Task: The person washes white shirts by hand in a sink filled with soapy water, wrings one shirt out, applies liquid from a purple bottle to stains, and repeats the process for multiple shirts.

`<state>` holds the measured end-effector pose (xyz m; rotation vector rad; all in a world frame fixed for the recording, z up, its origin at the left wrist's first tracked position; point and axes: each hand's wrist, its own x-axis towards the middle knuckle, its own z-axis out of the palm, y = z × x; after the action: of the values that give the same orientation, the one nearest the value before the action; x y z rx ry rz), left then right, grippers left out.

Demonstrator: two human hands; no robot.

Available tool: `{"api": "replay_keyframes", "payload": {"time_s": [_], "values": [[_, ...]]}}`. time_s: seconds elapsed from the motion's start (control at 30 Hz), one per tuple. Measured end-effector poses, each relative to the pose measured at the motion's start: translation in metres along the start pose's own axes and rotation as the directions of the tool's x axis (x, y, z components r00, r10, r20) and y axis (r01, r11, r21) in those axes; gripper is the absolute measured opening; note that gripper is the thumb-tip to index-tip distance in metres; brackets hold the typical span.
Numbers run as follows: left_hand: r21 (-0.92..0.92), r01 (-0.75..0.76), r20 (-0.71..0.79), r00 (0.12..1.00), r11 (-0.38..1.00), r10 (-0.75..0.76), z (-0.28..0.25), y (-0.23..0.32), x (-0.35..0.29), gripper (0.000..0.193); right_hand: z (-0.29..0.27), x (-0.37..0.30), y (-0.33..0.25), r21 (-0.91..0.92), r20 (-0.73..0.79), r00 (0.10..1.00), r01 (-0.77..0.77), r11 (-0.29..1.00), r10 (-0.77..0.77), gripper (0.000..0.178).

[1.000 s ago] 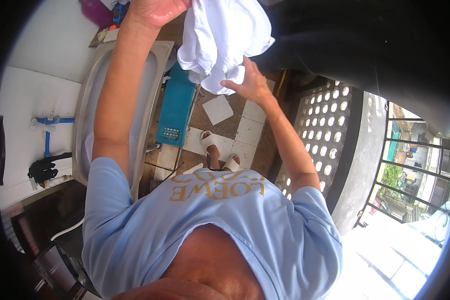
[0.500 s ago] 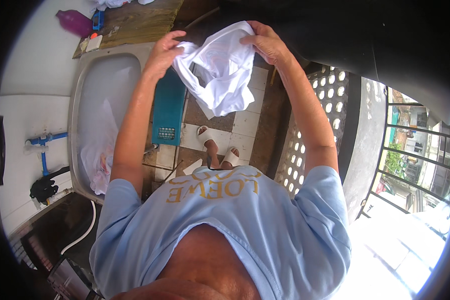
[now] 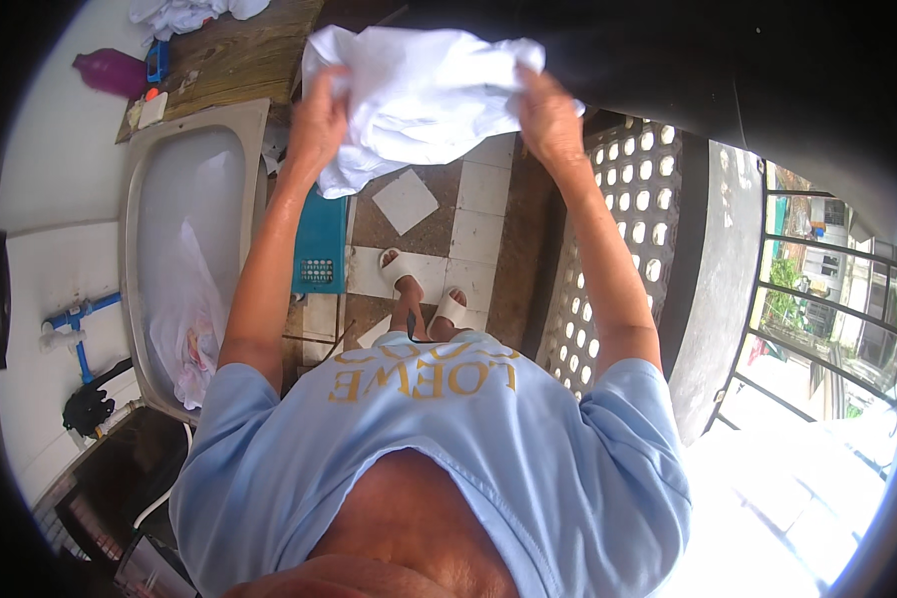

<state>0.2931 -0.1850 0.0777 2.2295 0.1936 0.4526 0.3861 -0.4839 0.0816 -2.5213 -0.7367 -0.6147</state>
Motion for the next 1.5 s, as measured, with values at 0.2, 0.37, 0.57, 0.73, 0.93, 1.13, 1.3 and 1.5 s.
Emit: {"api": "replay_keyframes", "payload": {"time_s": [0.2,0.37,0.57,0.73,0.93,1.13,1.3,1.5], "values": [[0.152,0.06,0.221,0.971,0.987,-0.093,-0.022,-0.047,0.017,0.015,0.024,-0.012,0.036,0.428,0.443,0.856,-0.463,0.776,0.267,0.03],[0.451,-0.229,0.114,0.973,0.863,0.198,-0.068,-0.005,0.049,0.017,-0.006,0.04,0.001,0.647,0.442,0.859,-0.505,0.572,0.259,0.028],[-0.026,-0.26,0.295,0.921,0.965,0.256,-0.033,0.055,-0.023,0.017,-0.058,0.041,-0.116,0.81,0.349,0.932,-0.25,0.53,-0.094,0.024],[-0.367,0.591,0.625,0.729,0.719,-0.28,0.064,-0.007,-0.087,0.018,-0.038,-0.045,-0.203,0.812,0.279,0.909,-0.051,0.582,-0.309,0.024],[-0.453,0.616,0.574,0.754,0.644,-0.318,0.068,-0.029,-0.078,0.018,-0.011,-0.129,-0.189,0.772,0.586,0.777,-0.449,0.449,-0.23,0.063],[-0.52,0.559,0.476,0.817,0.646,-0.324,0.019,-0.029,-0.057,0.019,0.025,-0.205,-0.139,0.732,0.637,0.752,-0.659,0.173,0.167,0.066],[-0.656,0.557,0.413,0.83,0.51,-0.375,-0.039,-0.045,-0.074,0.019,0.038,-0.197,-0.08,0.707,0.66,0.644,-0.707,-0.029,0.386,0.052],[-0.755,0.53,0.289,0.798,0.387,-0.528,0.047,-0.068,-0.109,0.02,0.052,-0.159,-0.053,0.729,0.609,0.589,-0.679,-0.084,0.531,0.044]]}}
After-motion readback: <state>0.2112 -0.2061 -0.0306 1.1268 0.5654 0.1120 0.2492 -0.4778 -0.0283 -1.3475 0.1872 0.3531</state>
